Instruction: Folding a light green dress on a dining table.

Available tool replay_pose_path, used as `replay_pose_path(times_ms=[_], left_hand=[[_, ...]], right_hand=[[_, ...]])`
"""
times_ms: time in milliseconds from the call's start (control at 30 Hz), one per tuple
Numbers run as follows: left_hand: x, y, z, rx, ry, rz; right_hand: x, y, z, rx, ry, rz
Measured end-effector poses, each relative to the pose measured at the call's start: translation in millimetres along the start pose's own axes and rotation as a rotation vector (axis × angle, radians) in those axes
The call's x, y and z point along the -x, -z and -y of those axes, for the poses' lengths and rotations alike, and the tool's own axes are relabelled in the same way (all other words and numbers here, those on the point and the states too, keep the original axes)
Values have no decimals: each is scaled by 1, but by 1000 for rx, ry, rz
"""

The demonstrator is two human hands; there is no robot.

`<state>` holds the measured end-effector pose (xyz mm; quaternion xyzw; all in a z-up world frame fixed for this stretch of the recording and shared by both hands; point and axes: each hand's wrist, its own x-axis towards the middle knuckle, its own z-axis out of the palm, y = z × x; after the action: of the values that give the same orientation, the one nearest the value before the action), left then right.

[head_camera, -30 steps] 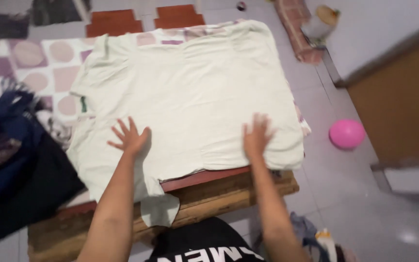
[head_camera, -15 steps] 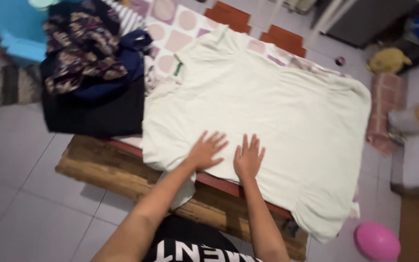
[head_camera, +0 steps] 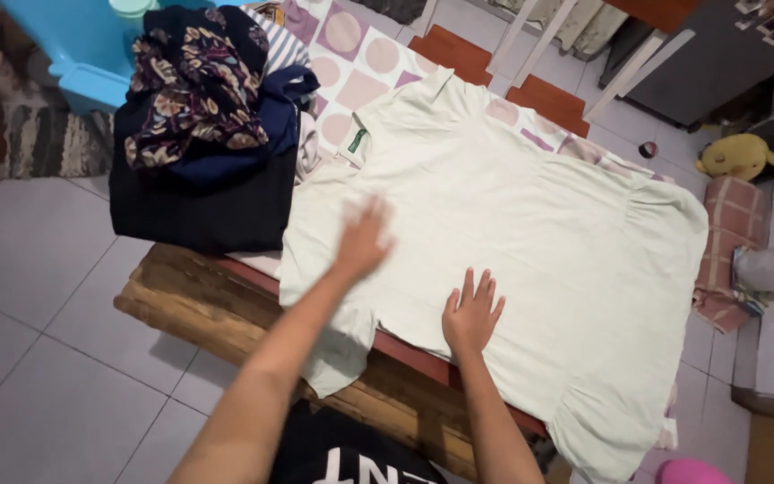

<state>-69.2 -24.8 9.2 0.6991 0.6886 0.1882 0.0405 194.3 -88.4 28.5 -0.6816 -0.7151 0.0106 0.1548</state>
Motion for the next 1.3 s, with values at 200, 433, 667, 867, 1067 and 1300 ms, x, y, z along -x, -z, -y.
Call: replay_pose_path(times_ms=[200,433,667,867,1067,1300], left_hand=[[2,-33,-82,143,-377,60],[-45,-30,21,181,-106,-19],[-50,-2,44,21,13,-156],[-50,7,39,41,45,-146],[-52,7,39,57,72,-119],[-53,13,39,92,67,-133]], right_hand=[[2,2,1,5,-16,25],[0,4,1,1,-14,33],[-2,6,4,5,-17,49],[-14,3,0,49,16,64],[-68,-20,5,51,100,97],[-150,-63,44,-2,120,116]])
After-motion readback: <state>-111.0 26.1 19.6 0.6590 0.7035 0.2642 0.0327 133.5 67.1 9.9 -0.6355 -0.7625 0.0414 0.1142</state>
